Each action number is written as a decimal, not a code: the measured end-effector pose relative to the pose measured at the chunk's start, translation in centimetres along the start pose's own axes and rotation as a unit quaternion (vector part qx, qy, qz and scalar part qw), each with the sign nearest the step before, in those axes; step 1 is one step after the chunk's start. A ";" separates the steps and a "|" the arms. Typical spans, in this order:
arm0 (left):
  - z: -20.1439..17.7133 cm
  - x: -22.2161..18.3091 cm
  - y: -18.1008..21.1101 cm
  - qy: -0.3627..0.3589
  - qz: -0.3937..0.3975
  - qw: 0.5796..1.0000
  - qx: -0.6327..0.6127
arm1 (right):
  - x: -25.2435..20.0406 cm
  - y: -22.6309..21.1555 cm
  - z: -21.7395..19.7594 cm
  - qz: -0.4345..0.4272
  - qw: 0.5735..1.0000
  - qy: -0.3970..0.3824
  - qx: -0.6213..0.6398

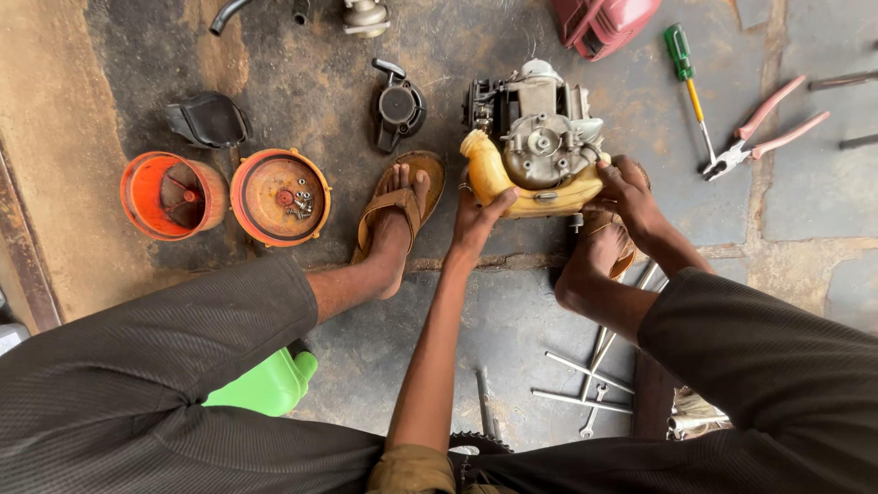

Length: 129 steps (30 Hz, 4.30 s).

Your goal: The person assembles a small engine by attaching a yellow plastic component to the engine block and securing it with a screwdriver. They then place a red engine cover over the assembly and fasten it with screws.

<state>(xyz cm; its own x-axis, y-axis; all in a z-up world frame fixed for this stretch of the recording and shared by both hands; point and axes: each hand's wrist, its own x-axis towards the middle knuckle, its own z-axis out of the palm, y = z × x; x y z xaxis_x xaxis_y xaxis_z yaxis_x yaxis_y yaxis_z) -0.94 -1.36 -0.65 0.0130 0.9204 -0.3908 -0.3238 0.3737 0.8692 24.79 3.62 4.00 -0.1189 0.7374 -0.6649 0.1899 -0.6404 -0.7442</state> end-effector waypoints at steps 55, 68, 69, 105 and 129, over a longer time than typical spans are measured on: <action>0.9 -3.5 -2.7 -0.001 0.062 0.996 -0.062 | 0.5 6.8 -4.3 -0.166 0.962 0.016 -0.216; 2.3 -4.0 -4.8 0.076 0.064 0.995 -0.027 | -1.5 -18.6 -5.9 0.048 0.778 -0.132 -0.612; 2.5 -4.3 -5.0 0.084 0.056 0.995 -0.023 | -1.1 -19.0 -3.4 -0.004 0.783 -0.132 -0.607; 2.8 -4.0 -6.2 0.122 0.043 0.991 0.023 | 7.4 -18.0 19.5 -0.392 0.759 -0.003 -0.520; 2.2 -3.2 -6.4 0.055 0.092 0.990 -0.096 | -7.2 -8.4 8.2 -0.201 0.785 0.045 -0.584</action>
<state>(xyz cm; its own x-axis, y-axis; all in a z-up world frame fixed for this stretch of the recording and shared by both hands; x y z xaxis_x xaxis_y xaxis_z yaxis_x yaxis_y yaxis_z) 3.15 -6.46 -4.31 -0.1628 0.9485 -0.2718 -0.4845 0.1631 0.8595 16.06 1.93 14.50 -0.3382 0.8754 -0.3455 0.9253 0.2422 -0.2918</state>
